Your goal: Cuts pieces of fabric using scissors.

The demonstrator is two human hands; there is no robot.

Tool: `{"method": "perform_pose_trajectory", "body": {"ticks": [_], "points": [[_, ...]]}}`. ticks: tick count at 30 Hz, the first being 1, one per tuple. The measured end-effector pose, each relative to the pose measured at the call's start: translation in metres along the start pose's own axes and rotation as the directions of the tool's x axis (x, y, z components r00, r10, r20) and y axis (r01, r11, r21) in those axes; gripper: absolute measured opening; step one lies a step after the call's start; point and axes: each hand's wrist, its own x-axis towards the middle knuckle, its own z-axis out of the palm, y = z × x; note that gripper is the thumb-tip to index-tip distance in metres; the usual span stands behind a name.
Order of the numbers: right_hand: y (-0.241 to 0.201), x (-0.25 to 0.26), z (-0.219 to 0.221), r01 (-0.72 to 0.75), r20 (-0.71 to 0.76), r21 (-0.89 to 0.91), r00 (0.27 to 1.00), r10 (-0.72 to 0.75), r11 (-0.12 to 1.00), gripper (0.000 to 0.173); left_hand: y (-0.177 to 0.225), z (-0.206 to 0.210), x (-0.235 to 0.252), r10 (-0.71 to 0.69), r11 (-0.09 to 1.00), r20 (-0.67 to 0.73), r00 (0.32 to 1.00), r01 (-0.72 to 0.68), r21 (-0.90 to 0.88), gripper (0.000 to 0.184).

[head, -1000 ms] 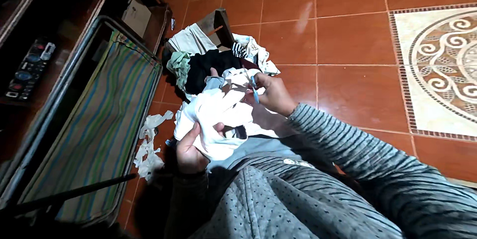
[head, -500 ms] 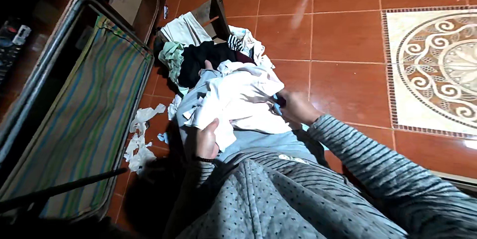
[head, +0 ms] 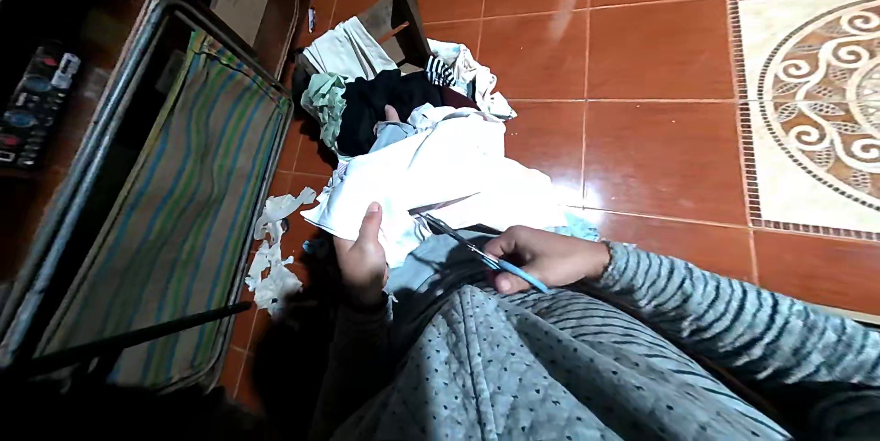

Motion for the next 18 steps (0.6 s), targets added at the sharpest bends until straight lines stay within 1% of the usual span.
{"method": "perform_pose_trajectory", "body": {"ticks": [3,6,9,11,15,18], "points": [[-0.005,0.008,0.005,-0.003,0.011,0.088,1.0,0.002,0.996,0.047,-0.002,0.0,-0.005,0.116,0.992,0.043,0.992,-0.118,0.048,0.034],[-0.011,0.015,0.012,0.048,-0.012,0.156,0.999,-0.047,0.987,0.046,-0.006,-0.001,-0.008,0.19,0.976,0.159,0.969,-0.204,0.074,0.047],[-0.012,0.021,0.02,0.111,-0.064,0.204,0.993,-0.1,0.973,0.047,-0.006,0.001,-0.008,0.143,0.988,0.221,0.965,-0.152,0.024,0.06],[-0.01,0.023,0.023,0.119,-0.082,0.214,0.991,-0.104,0.97,0.047,-0.007,0.001,-0.007,0.111,0.993,0.225,0.968,-0.117,0.011,0.061],[-0.005,0.021,0.02,0.078,-0.061,0.136,0.996,-0.07,0.988,0.046,-0.001,-0.002,-0.005,0.005,0.999,0.205,0.979,0.006,-0.053,0.048],[-0.006,0.018,0.017,0.056,-0.001,0.141,0.998,-0.057,0.988,0.048,0.002,-0.002,-0.005,-0.026,0.998,0.172,0.985,0.036,-0.052,0.039]]}}
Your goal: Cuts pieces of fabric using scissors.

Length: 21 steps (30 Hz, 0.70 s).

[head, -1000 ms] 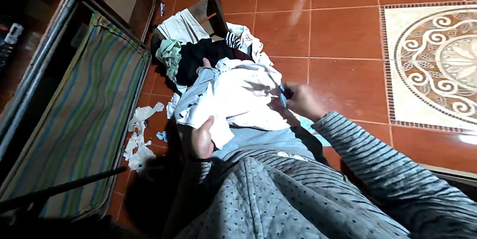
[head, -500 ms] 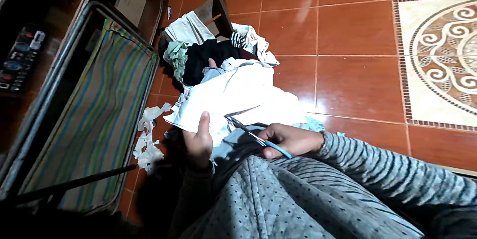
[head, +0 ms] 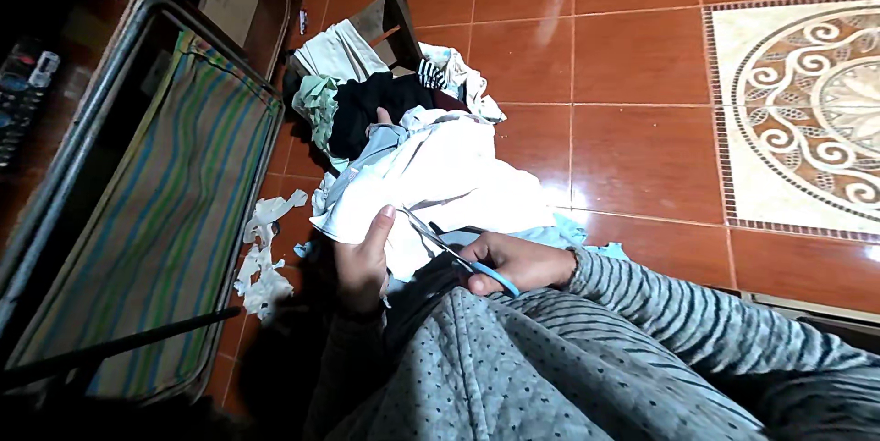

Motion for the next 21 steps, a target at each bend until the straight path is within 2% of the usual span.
{"method": "perform_pose_trajectory", "body": {"ticks": [4,9,12,15,18,21], "points": [[0.004,-0.001,0.0,0.054,0.037,0.069,0.998,-0.057,0.996,0.048,-0.002,-0.003,-0.001,0.003,1.0,0.023,1.0,-0.003,0.006,0.042],[0.005,0.0,0.004,0.07,-0.033,0.11,0.997,-0.066,0.991,0.045,0.0,-0.005,-0.003,0.094,0.994,0.13,0.987,-0.1,0.04,0.06],[0.007,0.0,0.004,0.109,-0.021,0.118,0.994,-0.107,0.987,0.046,-0.001,-0.007,-0.002,0.091,0.992,0.108,0.99,-0.1,0.081,0.053],[0.006,-0.003,0.002,0.063,0.001,0.072,0.998,-0.063,0.995,0.046,-0.001,-0.008,0.001,0.05,0.996,0.05,0.998,-0.053,0.072,0.046],[0.003,-0.005,-0.001,0.006,0.022,0.031,1.0,-0.007,1.0,0.047,0.003,-0.01,0.003,0.014,0.999,0.05,0.999,-0.015,0.03,0.043],[0.0,-0.004,0.002,0.036,0.019,0.045,0.999,-0.036,0.998,0.047,0.01,-0.007,0.0,-0.027,0.999,0.03,0.999,0.026,0.033,0.04]]}}
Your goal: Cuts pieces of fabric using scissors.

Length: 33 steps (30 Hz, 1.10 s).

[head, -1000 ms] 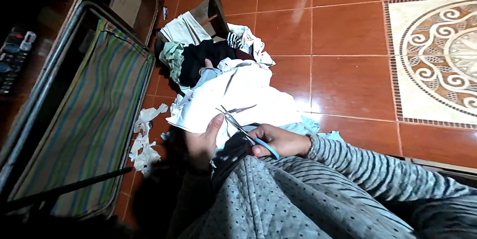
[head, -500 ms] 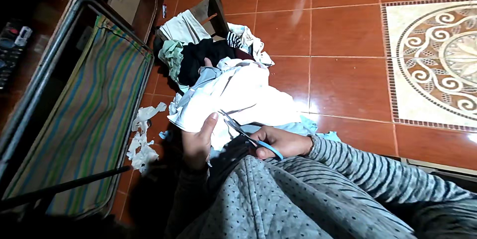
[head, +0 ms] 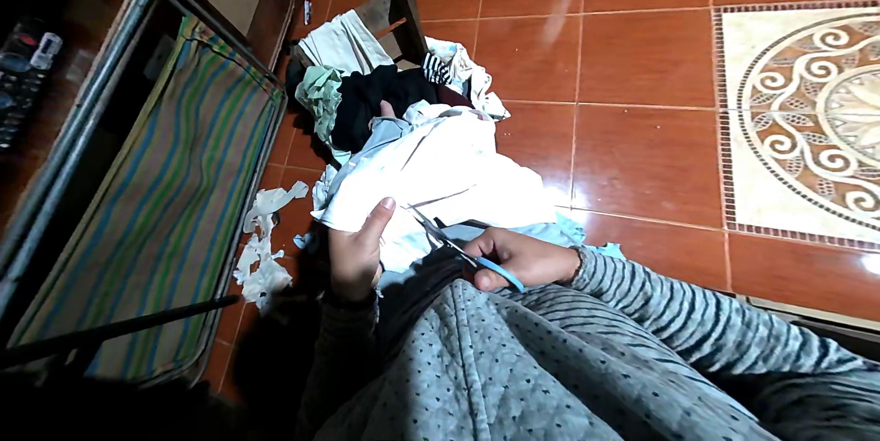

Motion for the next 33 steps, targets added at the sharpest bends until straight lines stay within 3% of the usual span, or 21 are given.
{"method": "perform_pose_trajectory", "body": {"ticks": [7,13,17,19,21,23,28,33], "points": [[-0.016,0.001,0.013,0.124,-0.032,0.023,0.992,-0.123,0.992,0.047,0.007,0.017,-0.015,0.003,0.998,-0.041,0.999,-0.006,-0.055,0.044],[-0.033,-0.014,0.012,-0.012,-0.028,0.018,1.0,0.012,1.0,0.046,0.008,0.022,-0.02,0.037,0.999,-0.078,0.996,-0.038,-0.006,0.046],[-0.034,-0.021,0.01,-0.002,-0.023,0.06,1.0,0.004,0.998,0.046,-0.001,0.026,-0.023,0.059,0.998,-0.053,0.997,-0.06,-0.016,0.052],[-0.033,-0.02,0.006,-0.026,-0.004,0.058,1.0,0.026,0.998,0.046,-0.002,0.027,-0.024,-0.037,0.993,-0.035,0.999,0.033,-0.109,0.043],[-0.034,-0.021,-0.002,-0.074,0.036,0.039,0.997,0.073,0.996,0.044,0.002,0.024,-0.022,-0.21,0.943,0.027,0.977,0.21,-0.257,0.023],[-0.033,-0.022,-0.015,-0.079,0.094,0.011,0.992,0.078,0.997,0.04,0.001,0.016,-0.016,-0.266,0.891,0.097,0.959,0.284,-0.355,0.022],[-0.029,-0.019,-0.021,0.028,0.127,0.04,0.991,-0.033,0.999,0.042,0.0,0.005,-0.005,-0.126,0.921,0.035,0.991,0.13,-0.367,0.021],[-0.031,0.001,-0.013,0.011,0.086,0.029,0.996,-0.014,1.0,0.041,0.007,-0.005,0.008,-0.141,0.949,0.039,0.989,0.147,-0.28,0.023]]}}
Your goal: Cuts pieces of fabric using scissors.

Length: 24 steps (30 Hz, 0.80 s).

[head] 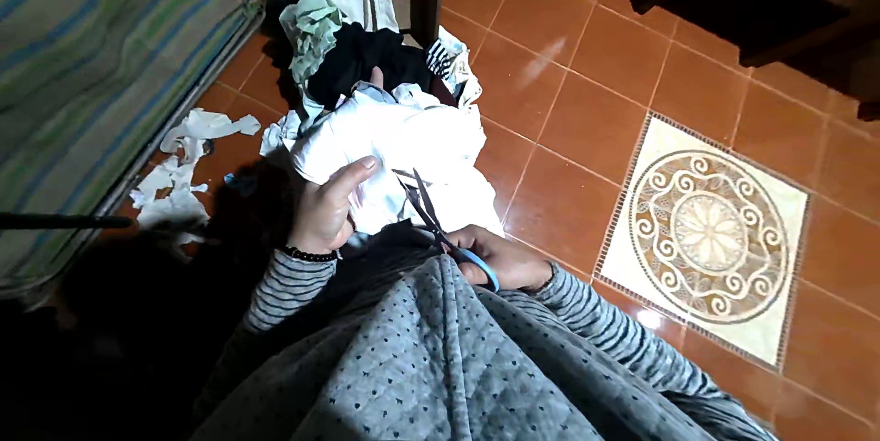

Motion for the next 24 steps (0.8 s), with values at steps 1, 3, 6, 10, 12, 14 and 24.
{"method": "perform_pose_trajectory", "body": {"ticks": [1,3,6,10,12,14,24], "points": [[-0.001,0.003,-0.001,-0.006,0.01,-0.001,1.0,0.006,1.0,0.042,0.002,-0.002,0.002,0.004,1.0,-0.015,1.0,-0.003,0.025,0.023],[-0.003,0.007,-0.003,-0.016,0.04,0.001,0.999,0.016,1.0,0.044,0.005,-0.006,0.005,0.03,0.997,-0.045,0.999,-0.026,0.069,0.025],[-0.007,0.013,-0.003,-0.021,0.09,0.026,0.996,0.019,0.999,0.045,0.006,-0.013,0.008,0.062,0.993,-0.053,0.997,-0.057,0.099,0.028],[-0.015,0.023,0.002,-0.026,0.117,0.077,0.993,0.017,0.997,0.045,0.008,-0.019,0.01,0.055,0.99,-0.061,0.997,-0.047,0.131,0.029],[-0.018,0.027,0.005,-0.042,0.108,0.08,0.994,0.033,0.996,0.045,0.015,-0.022,0.011,0.01,0.99,-0.065,0.998,-0.001,0.138,0.027],[-0.018,0.03,0.008,-0.045,0.124,0.097,0.992,0.033,0.994,0.045,0.023,-0.025,0.013,-0.044,0.992,-0.11,0.993,0.056,0.111,0.023],[-0.018,0.055,0.031,-0.04,-0.015,0.025,0.999,0.041,0.999,0.053,0.007,-0.025,0.008,0.072,0.984,-0.153,0.986,-0.045,0.174,0.03]]}}
